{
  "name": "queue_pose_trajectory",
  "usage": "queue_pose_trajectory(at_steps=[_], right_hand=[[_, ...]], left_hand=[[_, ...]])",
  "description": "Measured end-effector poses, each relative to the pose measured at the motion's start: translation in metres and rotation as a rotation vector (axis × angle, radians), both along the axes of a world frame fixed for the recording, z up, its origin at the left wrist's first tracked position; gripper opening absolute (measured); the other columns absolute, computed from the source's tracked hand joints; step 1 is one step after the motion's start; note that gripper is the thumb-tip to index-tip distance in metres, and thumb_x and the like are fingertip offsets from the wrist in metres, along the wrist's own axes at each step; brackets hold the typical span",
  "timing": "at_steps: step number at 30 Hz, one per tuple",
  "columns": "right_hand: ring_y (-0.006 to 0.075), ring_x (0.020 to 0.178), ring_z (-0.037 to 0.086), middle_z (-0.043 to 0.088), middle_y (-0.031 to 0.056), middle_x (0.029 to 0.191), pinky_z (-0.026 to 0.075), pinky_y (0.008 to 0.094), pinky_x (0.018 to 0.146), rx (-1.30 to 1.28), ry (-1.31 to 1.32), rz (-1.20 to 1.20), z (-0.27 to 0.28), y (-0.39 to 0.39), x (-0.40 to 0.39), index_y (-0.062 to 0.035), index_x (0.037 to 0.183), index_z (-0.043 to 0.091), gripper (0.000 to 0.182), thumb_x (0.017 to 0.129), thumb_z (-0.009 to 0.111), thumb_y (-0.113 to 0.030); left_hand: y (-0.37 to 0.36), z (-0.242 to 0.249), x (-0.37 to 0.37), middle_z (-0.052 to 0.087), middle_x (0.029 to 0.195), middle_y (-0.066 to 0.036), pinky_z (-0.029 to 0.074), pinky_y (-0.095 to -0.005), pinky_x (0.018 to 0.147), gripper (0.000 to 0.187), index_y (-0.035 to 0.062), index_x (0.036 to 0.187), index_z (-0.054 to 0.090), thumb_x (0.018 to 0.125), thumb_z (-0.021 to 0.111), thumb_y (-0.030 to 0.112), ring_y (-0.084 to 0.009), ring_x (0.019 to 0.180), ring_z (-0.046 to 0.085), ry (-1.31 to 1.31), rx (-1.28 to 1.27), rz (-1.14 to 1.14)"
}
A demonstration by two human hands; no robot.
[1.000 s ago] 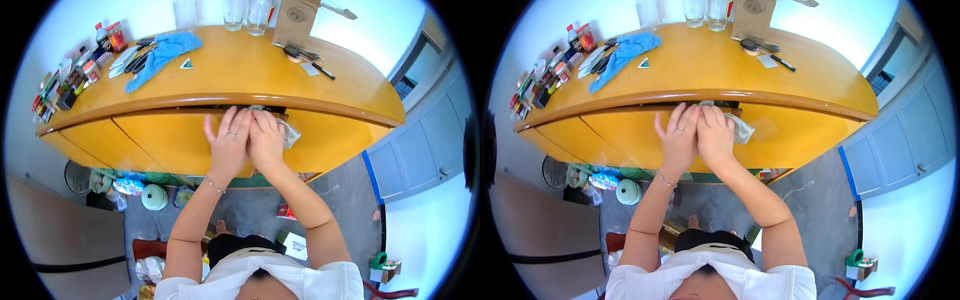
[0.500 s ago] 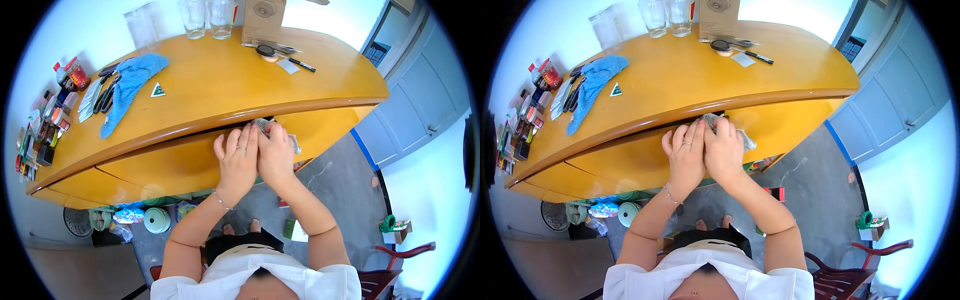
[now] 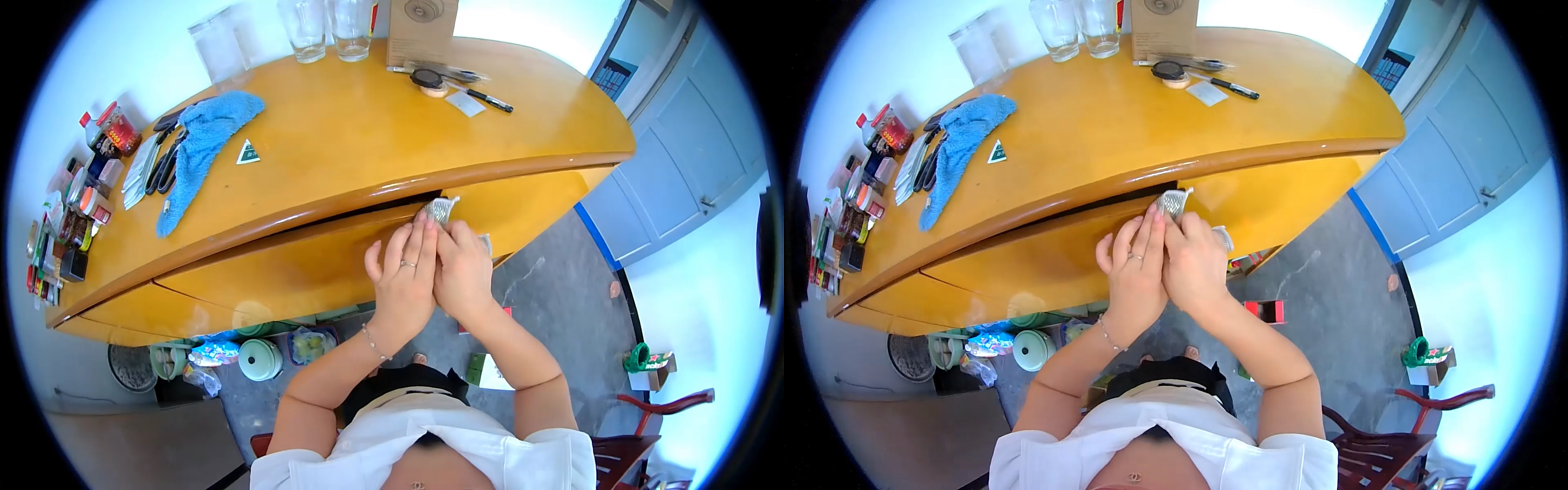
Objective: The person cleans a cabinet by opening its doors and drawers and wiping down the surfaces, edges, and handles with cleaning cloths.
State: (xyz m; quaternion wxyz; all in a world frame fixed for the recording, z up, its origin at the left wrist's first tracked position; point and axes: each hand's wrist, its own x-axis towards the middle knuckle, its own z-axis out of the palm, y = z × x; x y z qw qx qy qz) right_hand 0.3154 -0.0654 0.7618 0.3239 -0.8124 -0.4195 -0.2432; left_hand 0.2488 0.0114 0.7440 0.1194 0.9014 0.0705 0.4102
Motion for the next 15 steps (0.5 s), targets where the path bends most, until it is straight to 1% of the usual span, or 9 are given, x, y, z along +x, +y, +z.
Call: queue_pose_trajectory(at_steps=[3, 6, 8, 9, 12, 13, 15], right_hand=[[0.0252, 0.065, 0.053, 0.050, 0.0097, 0.071, 0.042, 0.0351, 0.053, 0.028, -0.048, -0.039, 0.003, 0.005, 0.008, -0.0026, 0.083, 0.059, 0.017, 0.067, 0.057, -0.008], [0.0278, 0.064, 0.054, 0.055, 0.0089, 0.073, 0.043, 0.0366, 0.055, -0.118, 0.054, -0.034, 0.007, 0.013, 0.007, -0.0029, 0.088, 0.058, 0.019, 0.072, 0.054, -0.012], [0.0255, 0.058, 0.054, 0.054, 0.0088, 0.066, 0.044, 0.0351, 0.051, -0.106, -0.028, 0.026, 0.010, 0.030, -0.001, -0.0010, 0.086, 0.057, 0.019, 0.071, 0.053, -0.012], [0.0244, 0.055, 0.054, 0.053, 0.0088, 0.063, 0.044, 0.0343, 0.049, -0.102, -0.066, 0.052, 0.010, 0.039, -0.007, 0.0000, 0.084, 0.057, 0.018, 0.071, 0.052, -0.012], [0.0237, 0.056, 0.055, 0.054, 0.0084, 0.065, 0.045, 0.0337, 0.049, -0.088, -0.089, 0.010, 0.008, 0.054, -0.017, 0.0000, 0.086, 0.057, 0.021, 0.071, 0.052, -0.013], [0.0233, 0.057, 0.056, 0.055, 0.0091, 0.066, 0.044, 0.0331, 0.049, -0.159, -0.060, 0.023, 0.009, 0.047, -0.014, 0.0003, 0.089, 0.057, 0.023, 0.071, 0.052, -0.013], [0.0230, 0.057, 0.056, 0.055, 0.0094, 0.066, 0.044, 0.0328, 0.048, -0.129, -0.044, -0.007, 0.007, 0.027, -0.004, 0.0010, 0.091, 0.056, 0.024, 0.072, 0.052, -0.013]], left_hand=[[0.002, 0.006, 0.008, 0.043, 0.127, -0.010, 0.020, -0.0420, 0.092, 0.053, 0.0048, 0.124, 0.042, 0.072, 0.053, 0.008, -0.0236, 0.111, 0.040, 0.018, 0.002, -0.033], [0.010, 0.008, 0.008, 0.043, 0.127, -0.009, 0.021, -0.0416, 0.091, 0.054, 0.0067, 0.124, 0.042, 0.071, 0.054, 0.010, -0.0230, 0.108, 0.040, 0.035, 0.008, 0.006], [0.022, 0.012, -0.005, 0.043, 0.126, -0.009, 0.022, -0.0413, 0.090, 0.053, 0.0065, 0.123, 0.043, 0.071, 0.054, 0.012, -0.0226, 0.106, 0.041, 0.090, -0.011, 0.067], [0.029, 0.014, -0.013, 0.046, 0.124, -0.008, 0.023, -0.0406, 0.089, 0.052, 0.0065, 0.121, 0.044, 0.070, 0.055, 0.013, -0.0219, 0.102, 0.041, 0.069, 0.029, 0.132], [0.038, 0.016, -0.022, 0.048, 0.122, -0.008, 0.023, -0.0396, 0.088, 0.049, 0.0059, 0.119, 0.045, 0.072, 0.053, 0.013, -0.0220, 0.101, 0.042, 0.079, 0.001, 0.150], [0.035, 0.020, -0.019, 0.049, 0.120, -0.008, 0.024, -0.0381, 0.087, 0.048, 0.0052, 0.119, 0.045, 0.072, 0.052, 0.013, -0.0215, 0.100, 0.042, 0.083, 0.019, 0.140], [0.023, 0.020, -0.005, 0.049, 0.120, -0.008, 0.025, -0.0374, 0.087, 0.048, 0.0047, 0.119, 0.045, 0.072, 0.052, 0.013, -0.0213, 0.100, 0.042, 0.106, 0.082, 0.077]])
